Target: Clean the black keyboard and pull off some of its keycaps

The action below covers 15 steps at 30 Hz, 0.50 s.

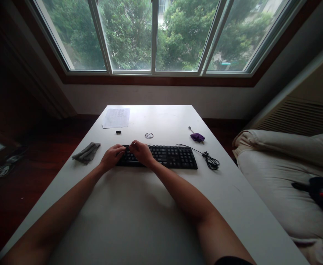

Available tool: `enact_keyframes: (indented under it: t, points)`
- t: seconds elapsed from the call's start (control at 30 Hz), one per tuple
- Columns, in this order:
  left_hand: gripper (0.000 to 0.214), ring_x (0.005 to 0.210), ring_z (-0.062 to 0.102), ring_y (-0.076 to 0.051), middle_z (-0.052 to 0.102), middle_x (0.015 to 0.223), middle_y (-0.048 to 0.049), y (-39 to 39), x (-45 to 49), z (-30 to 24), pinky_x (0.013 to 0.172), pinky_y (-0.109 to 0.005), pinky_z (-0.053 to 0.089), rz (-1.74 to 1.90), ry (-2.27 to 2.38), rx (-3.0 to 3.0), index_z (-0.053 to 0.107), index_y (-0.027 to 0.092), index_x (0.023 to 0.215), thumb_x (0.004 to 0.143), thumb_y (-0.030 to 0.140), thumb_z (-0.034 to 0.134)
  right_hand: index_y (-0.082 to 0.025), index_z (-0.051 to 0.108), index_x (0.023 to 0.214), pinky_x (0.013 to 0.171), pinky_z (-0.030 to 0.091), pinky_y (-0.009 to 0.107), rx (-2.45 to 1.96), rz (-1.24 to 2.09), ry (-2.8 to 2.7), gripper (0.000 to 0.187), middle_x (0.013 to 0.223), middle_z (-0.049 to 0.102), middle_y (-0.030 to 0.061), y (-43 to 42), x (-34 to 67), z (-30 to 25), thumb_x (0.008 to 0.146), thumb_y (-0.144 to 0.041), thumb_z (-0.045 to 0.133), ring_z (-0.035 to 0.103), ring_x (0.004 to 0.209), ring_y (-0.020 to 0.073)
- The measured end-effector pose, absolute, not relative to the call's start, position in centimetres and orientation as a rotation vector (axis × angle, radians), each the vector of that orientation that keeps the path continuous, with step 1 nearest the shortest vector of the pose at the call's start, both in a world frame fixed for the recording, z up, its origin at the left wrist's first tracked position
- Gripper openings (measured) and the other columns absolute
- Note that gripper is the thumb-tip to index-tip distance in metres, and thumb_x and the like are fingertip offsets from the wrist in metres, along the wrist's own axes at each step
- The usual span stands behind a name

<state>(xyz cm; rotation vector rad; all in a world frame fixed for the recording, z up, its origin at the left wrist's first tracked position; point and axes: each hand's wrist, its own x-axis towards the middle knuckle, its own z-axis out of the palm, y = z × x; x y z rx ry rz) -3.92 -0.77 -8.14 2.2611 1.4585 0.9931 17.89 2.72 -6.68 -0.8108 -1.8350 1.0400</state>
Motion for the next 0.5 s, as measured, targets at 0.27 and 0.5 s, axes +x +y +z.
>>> enact_keyframes:
  t: [0.27,0.5]
  points:
    - [0.027,0.102,0.066,-0.022,0.069,0.109,-0.0054,-0.57,-3.86,-8.62,0.094,-0.038,0.053,1.094,1.417,2.145,0.074,0.025,0.112,0.094,0.029,0.055,-0.021,0.063,0.092,0.071,0.052,0.026,-0.777,1.058,-1.8,0.021,0.078,0.072,0.0001,3.07,17.84,-7.35,0.094,-0.042,0.061,0.071,0.075,0.0176]
    - [0.03,0.105,0.066,-0.023,0.069,0.112,-0.0055,-0.64,-4.03,-8.52,0.097,-0.04,0.053,1.056,1.405,2.15,0.073,0.026,0.118,0.092,0.028,0.057,-0.021,0.062,0.092,0.072,0.053,0.027,-0.791,1.095,-1.785,0.023,0.078,0.072,0.0003,3.12,17.86,-7.59,0.093,-0.044,0.061,0.072,0.075,0.0177]
